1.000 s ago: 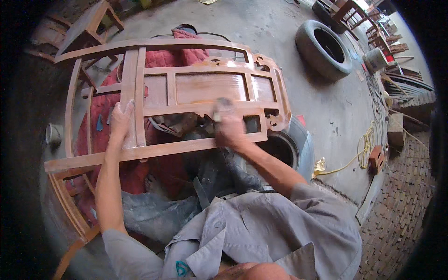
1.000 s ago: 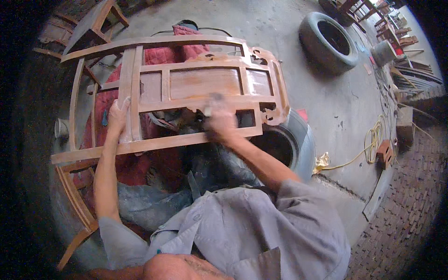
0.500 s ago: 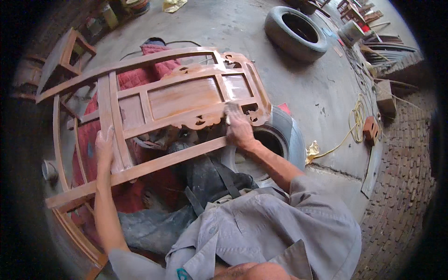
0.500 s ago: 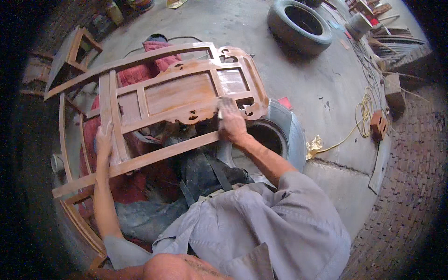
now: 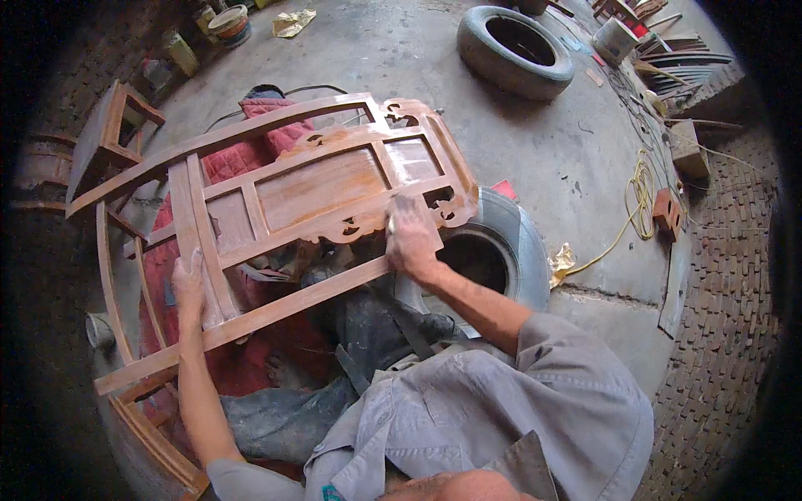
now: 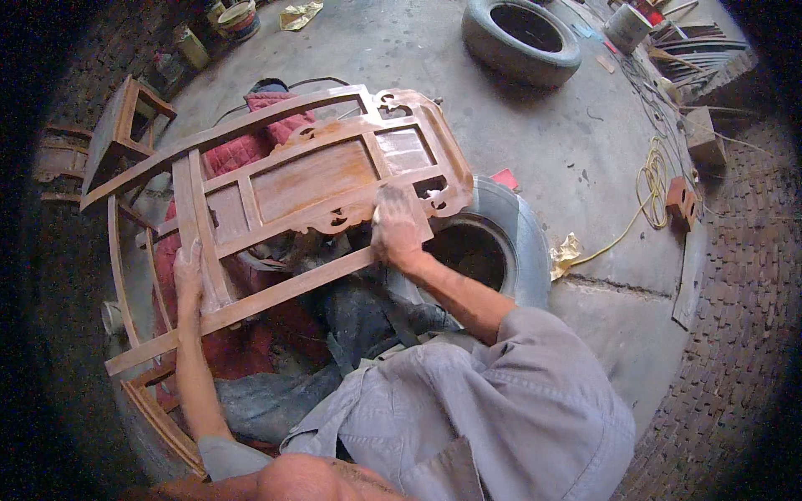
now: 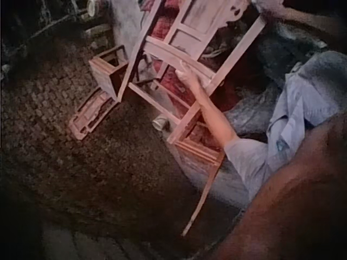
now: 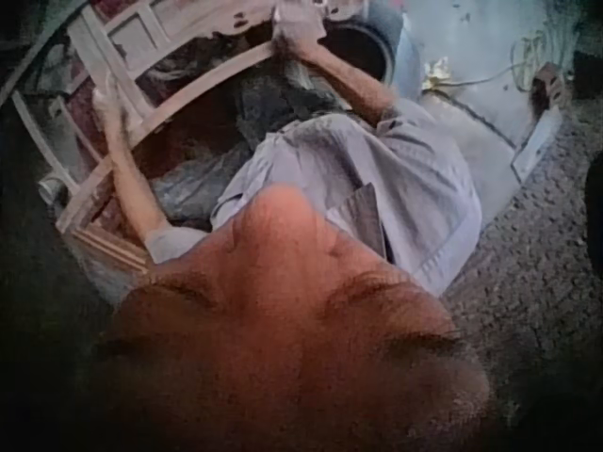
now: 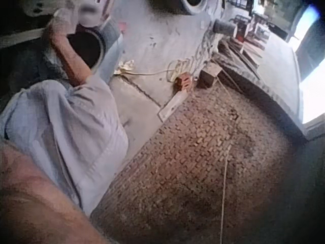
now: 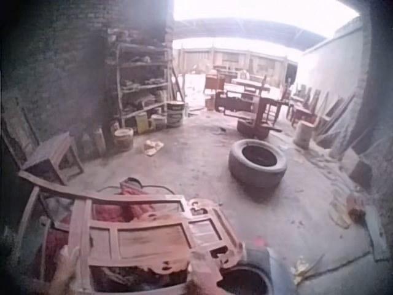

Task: The person sands a wooden chair frame using a sanding block, working on the legs, rails, and backrest. The person repositions the chair frame multiple times to access different surfaces and continues sanding until the end of the clip.

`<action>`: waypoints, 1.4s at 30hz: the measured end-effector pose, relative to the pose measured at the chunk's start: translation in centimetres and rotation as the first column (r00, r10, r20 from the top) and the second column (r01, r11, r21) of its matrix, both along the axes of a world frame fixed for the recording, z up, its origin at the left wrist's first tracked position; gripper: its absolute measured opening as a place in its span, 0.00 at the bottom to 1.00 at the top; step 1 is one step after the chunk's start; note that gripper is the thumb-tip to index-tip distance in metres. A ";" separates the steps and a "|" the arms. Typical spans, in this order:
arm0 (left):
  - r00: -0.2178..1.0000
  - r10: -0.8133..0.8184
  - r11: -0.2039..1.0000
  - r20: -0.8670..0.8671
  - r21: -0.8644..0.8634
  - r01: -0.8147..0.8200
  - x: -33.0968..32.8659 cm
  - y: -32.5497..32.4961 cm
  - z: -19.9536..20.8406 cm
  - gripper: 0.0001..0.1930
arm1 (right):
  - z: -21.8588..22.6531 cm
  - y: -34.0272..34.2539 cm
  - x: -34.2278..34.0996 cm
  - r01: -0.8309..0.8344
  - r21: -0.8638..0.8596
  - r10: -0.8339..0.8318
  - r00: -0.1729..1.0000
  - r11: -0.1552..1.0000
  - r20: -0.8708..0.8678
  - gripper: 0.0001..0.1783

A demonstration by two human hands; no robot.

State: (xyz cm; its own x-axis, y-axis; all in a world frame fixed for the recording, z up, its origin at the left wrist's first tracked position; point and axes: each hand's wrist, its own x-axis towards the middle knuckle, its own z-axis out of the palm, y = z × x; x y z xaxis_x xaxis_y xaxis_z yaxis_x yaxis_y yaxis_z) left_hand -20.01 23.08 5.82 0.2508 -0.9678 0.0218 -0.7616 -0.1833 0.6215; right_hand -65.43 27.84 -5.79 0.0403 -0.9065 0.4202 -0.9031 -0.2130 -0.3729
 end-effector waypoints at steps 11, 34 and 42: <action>0.999 -0.029 0.999 0.027 0.041 0.028 -0.2 0.1 -0.1 0.25 | 1.0 0.9 -0.9 -0.035 0.149 0.030 0.999 0.988 0.035 0.20; 0.994 0.094 0.995 0.051 0.012 -0.094 0.5 0.0 -1.7 0.34 | 1.7 -0.3 -6.7 -0.332 0.266 0.356 0.934 0.905 -0.044 0.37; 0.990 0.129 0.991 0.053 0.013 -0.130 0.5 0.2 -2.3 0.36 | 3.5 0.5 -4.0 -0.455 0.287 0.460 0.886 0.843 0.052 0.37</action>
State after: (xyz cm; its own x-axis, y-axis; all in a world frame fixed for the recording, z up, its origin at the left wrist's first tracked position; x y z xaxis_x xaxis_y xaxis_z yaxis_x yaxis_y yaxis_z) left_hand -19.50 23.26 3.52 0.3733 -0.9275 0.0223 -0.7621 -0.2929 0.5774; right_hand -69.41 28.31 -2.27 0.4850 -0.8625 0.1441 -0.7363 -0.4917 -0.4648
